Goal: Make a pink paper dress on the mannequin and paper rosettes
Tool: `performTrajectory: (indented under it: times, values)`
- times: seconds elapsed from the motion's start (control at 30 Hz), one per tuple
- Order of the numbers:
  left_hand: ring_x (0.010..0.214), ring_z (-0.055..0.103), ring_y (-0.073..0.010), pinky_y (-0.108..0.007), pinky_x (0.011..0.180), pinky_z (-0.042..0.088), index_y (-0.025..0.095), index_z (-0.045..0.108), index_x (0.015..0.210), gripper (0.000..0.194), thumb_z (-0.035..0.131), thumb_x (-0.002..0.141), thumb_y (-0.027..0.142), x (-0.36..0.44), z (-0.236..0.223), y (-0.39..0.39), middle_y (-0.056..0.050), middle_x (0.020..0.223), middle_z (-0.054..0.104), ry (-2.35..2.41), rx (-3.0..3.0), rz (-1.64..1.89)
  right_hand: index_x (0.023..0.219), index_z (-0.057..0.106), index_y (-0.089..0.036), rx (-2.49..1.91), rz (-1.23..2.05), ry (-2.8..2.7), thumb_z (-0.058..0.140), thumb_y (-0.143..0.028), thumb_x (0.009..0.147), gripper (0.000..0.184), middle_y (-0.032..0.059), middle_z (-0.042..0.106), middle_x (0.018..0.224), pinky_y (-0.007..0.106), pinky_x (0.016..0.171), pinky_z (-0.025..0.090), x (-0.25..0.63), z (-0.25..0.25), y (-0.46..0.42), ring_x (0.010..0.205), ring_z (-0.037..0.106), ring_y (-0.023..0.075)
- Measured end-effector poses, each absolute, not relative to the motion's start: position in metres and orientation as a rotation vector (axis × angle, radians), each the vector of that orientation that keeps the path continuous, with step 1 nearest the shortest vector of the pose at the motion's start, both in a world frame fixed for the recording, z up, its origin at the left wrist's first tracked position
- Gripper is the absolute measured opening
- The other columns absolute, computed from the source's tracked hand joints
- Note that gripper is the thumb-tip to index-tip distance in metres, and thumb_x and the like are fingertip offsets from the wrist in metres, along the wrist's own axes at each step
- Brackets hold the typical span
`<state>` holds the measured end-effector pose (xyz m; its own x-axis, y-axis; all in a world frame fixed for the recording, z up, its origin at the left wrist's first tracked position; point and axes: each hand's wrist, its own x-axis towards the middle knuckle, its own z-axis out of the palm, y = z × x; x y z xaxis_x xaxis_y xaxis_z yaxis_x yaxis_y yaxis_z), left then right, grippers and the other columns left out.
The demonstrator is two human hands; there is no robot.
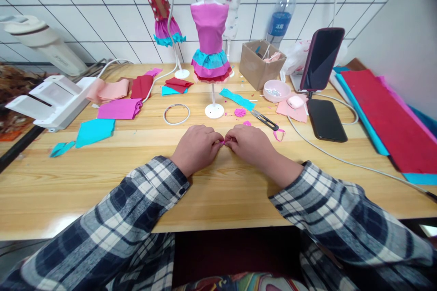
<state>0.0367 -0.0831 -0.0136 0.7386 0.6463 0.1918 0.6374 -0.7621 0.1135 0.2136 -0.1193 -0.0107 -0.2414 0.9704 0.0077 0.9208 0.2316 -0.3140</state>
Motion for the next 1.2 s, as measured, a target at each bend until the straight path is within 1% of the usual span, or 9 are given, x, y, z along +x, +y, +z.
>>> performTrajectory:
  times: [0.1, 0.23, 0.4, 0.57, 0.7, 0.77, 0.87, 1.0, 1.2]
  values:
    - [0.077, 0.06, -0.022, -0.036, 0.074, 0.042, 0.02, 0.072, 0.088, 0.025, 0.049, 0.09, 0.027, 0.037, -0.013, -0.083, -0.007, 0.077, 0.069, 1.058, 2.892, 0.323, 0.09, 0.069, -0.023, -1.788, 0.358, -2.281, 0.054, -0.028, 0.089, 0.016, 0.0021, 0.067, 0.09, 0.028, 0.06, 0.028, 0.214, -0.012, -0.119, 0.082, 0.056, 0.0168]
    - [0.078, 0.06, -0.022, -0.037, 0.075, 0.042, 0.02, 0.073, 0.089, 0.026, 0.048, 0.091, 0.028, 0.037, -0.013, -0.083, -0.007, 0.078, 0.069, 1.044, 2.896, 0.32, 0.1, 0.068, -0.024, -1.736, 0.351, -2.266, 0.053, -0.025, 0.089, 0.019, 0.0018, 0.068, 0.094, 0.028, 0.062, 0.03, 0.214, -0.012, -0.12, 0.086, 0.057, 0.0171]
    - [0.077, 0.06, -0.0221, -0.037, 0.074, 0.042, 0.019, 0.072, 0.088, 0.025, 0.05, 0.09, 0.028, 0.037, -0.013, -0.083, -0.007, 0.078, 0.069, 1.051, 2.882, 0.332, 0.091, 0.072, -0.025, -1.786, 0.355, -2.301, 0.053, -0.028, 0.09, 0.019, 0.0021, 0.067, 0.089, 0.028, 0.06, 0.028, 0.215, -0.01, -0.119, 0.082, 0.057, 0.0179]
    - [0.077, 0.058, -0.0219, -0.037, 0.074, 0.042, 0.018, 0.071, 0.085, 0.025, 0.049, 0.09, 0.028, 0.037, -0.014, -0.084, -0.007, 0.078, 0.067, 1.04, 2.884, 0.322, 0.093, 0.069, -0.022, -1.772, 0.295, -2.373, 0.047, -0.027, 0.094, 0.023, 0.004, 0.064, 0.091, 0.028, 0.059, 0.029, 0.214, -0.014, -0.12, 0.081, 0.058, 0.0172]
    - [0.083, 0.055, -0.0231, -0.038, 0.078, 0.042, 0.018, 0.071, 0.099, 0.026, 0.053, 0.088, 0.033, 0.034, -0.011, -0.087, -0.009, 0.087, 0.064, 1.043, 2.863, 0.359, 0.097, 0.065, -0.019, -1.756, 0.09, -2.441, 0.039, -0.025, 0.096, 0.027, 0.0056, 0.062, 0.093, 0.03, 0.053, 0.024, 0.213, -0.013, -0.124, 0.071, 0.057, 0.0161]
    - [0.086, 0.052, -0.0244, -0.041, 0.079, 0.04, 0.02, 0.071, 0.104, 0.029, 0.055, 0.086, 0.037, 0.034, -0.009, -0.09, -0.009, 0.092, 0.062, 1.089, 2.858, 0.413, 0.097, 0.065, -0.018, -1.77, 0.041, -2.456, 0.037, -0.025, 0.097, 0.028, 0.0061, 0.062, 0.093, 0.03, 0.051, 0.022, 0.212, -0.01, -0.125, 0.067, 0.057, 0.0156]
    - [0.091, 0.049, -0.0267, -0.046, 0.082, 0.036, 0.024, 0.073, 0.098, 0.026, 0.056, 0.086, 0.039, 0.034, -0.008, -0.092, -0.009, 0.095, 0.06, 1.171, 2.869, 0.48, 0.095, 0.065, -0.018, -1.764, 0.029, -2.467, 0.036, -0.025, 0.097, 0.029, 0.0059, 0.061, 0.092, 0.031, 0.051, 0.02, 0.211, -0.007, -0.126, 0.066, 0.056, 0.0151]
    - [0.097, 0.048, -0.0276, -0.052, 0.089, 0.028, 0.027, 0.074, 0.088, 0.021, 0.057, 0.087, 0.037, 0.036, -0.009, -0.093, -0.007, 0.096, 0.061, 1.223, 2.876, 0.527, 0.095, 0.064, -0.019, -1.717, 0.027, -2.454, 0.036, -0.026, 0.097, 0.029, 0.0046, 0.061, 0.091, 0.031, 0.051, 0.019, 0.21, -0.009, -0.127, 0.065, 0.054, 0.0143]
    - [0.098, 0.048, -0.0264, -0.055, 0.094, 0.024, 0.026, 0.074, 0.08, 0.018, 0.058, 0.086, 0.032, 0.035, -0.008, -0.094, -0.006, 0.095, 0.063, 1.201, 2.895, 0.539, 0.093, 0.065, -0.02, -1.687, 0.041, -2.439, 0.038, -0.028, 0.097, 0.029, 0.0036, 0.06, 0.089, 0.031, 0.051, 0.019, 0.21, -0.011, -0.128, 0.064, 0.054, 0.0142]
